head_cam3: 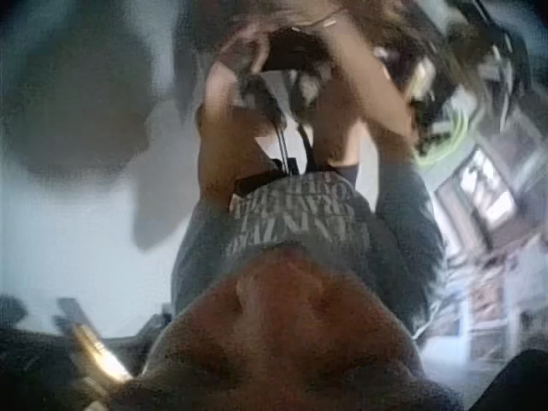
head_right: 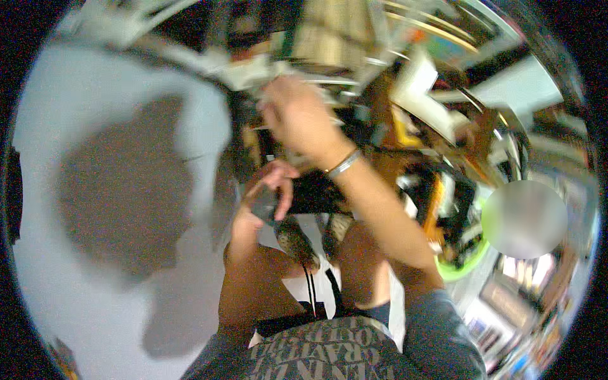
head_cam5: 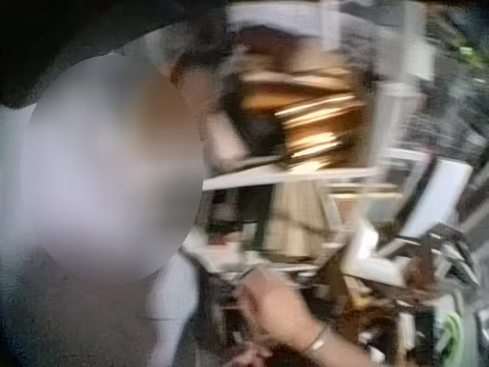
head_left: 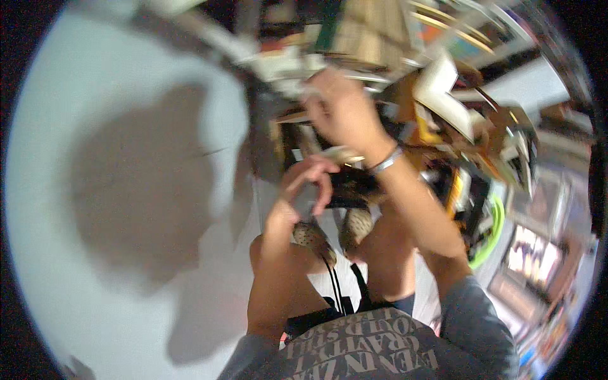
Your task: The person measures a canvas with a tape measure and fits white and black frame strips to its edges. They then walk to a green basin on the floor and sort through various frame corner pieces.
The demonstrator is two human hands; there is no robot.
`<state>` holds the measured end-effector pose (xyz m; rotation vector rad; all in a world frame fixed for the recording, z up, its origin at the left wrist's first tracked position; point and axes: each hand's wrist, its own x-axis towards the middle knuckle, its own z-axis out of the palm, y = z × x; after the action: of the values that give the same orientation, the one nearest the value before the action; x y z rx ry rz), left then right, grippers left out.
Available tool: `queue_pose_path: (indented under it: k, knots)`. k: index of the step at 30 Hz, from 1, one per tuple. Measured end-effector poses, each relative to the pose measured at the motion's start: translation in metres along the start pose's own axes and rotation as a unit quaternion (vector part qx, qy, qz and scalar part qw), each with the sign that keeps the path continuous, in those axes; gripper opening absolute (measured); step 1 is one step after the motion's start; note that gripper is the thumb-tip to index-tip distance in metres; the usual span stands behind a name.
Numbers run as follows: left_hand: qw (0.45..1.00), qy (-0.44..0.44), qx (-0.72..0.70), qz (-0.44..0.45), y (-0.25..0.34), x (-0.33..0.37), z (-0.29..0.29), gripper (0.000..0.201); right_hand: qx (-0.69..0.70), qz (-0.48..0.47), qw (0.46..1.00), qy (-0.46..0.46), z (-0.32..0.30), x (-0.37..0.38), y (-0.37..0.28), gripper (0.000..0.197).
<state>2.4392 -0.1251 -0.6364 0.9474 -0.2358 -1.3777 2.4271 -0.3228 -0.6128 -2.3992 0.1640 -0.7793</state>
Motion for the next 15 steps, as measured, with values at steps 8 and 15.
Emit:
queue_pose_path:
  k: [8, 15]
  knots:
    - [0.95, 0.142, -0.12, -0.25, -0.083, -0.088, 0.073, 0.033, 0.122, 0.429, 0.895, 0.004, -0.146, -0.208, -0.117, 0.013]
    - [0.874, 0.068, 0.177, -0.448, -0.085, -0.147, 0.216, 0.031, 0.049, 0.708, 0.688, 0.151, -0.263, -0.398, -0.165, 0.023]
